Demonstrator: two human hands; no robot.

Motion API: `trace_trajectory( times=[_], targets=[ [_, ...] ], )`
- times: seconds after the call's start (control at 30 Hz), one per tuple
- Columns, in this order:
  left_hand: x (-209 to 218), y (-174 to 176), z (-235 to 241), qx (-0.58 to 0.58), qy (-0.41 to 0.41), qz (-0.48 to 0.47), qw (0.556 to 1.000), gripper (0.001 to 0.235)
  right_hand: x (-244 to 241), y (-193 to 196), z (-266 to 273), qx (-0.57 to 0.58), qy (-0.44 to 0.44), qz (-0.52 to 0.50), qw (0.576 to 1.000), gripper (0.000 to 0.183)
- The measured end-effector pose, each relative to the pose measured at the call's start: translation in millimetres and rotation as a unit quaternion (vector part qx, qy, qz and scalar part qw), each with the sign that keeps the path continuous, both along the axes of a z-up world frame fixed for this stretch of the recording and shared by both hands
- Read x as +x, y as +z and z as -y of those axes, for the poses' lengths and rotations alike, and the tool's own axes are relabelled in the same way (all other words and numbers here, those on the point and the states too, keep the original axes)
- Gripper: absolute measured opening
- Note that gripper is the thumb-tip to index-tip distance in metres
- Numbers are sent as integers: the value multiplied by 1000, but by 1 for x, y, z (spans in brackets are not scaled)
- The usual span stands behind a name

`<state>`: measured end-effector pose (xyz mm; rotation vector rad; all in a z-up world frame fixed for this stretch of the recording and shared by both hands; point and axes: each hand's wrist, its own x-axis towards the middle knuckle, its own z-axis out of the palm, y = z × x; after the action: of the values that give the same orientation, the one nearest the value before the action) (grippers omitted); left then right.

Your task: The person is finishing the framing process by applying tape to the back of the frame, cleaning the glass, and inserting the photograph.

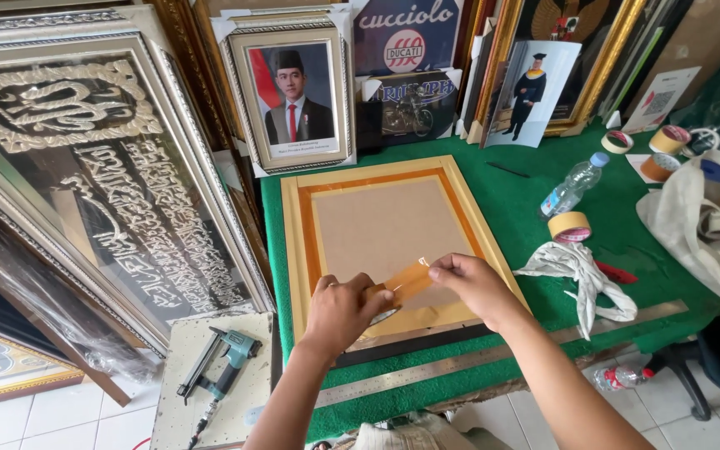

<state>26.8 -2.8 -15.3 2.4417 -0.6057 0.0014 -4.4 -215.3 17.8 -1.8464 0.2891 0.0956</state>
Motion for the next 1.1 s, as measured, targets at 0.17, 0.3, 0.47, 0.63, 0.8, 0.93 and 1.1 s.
trace_trajectory(
  times=[0.17, 0.3, 0.47, 0.63, 0.8, 0.93, 1.1],
  targets=[
    [4, 3, 12, 34, -62, -60, 996, 50, -5, -26, 28, 60, -50, -59, 995, 10],
    [25, -33, 19, 158, -83, -72, 981, 54, -15, -55, 58, 88, -163, -101, 977, 26],
    [26, -11, -14, 171, -48, -153, 972, 55, -30, -98, 127, 12, -253, -119, 960, 31],
    [20, -26, -14, 100, -19, -254, 962, 58, -23, -190, 167, -130, -238, -103, 957, 29],
    [20, -31, -3, 170, -48, -241, 954, 49, -30, -172, 142, -276, -203, -162, 925, 30],
    [14, -20, 8, 174, -28, -251, 952, 44, -27, -189, 135, -290, -229, -142, 918, 23],
    [10, -32, 15, 201, -19, -250, 947, 43, -39, -144, 112, -327, -242, -152, 901, 22]
  ],
)
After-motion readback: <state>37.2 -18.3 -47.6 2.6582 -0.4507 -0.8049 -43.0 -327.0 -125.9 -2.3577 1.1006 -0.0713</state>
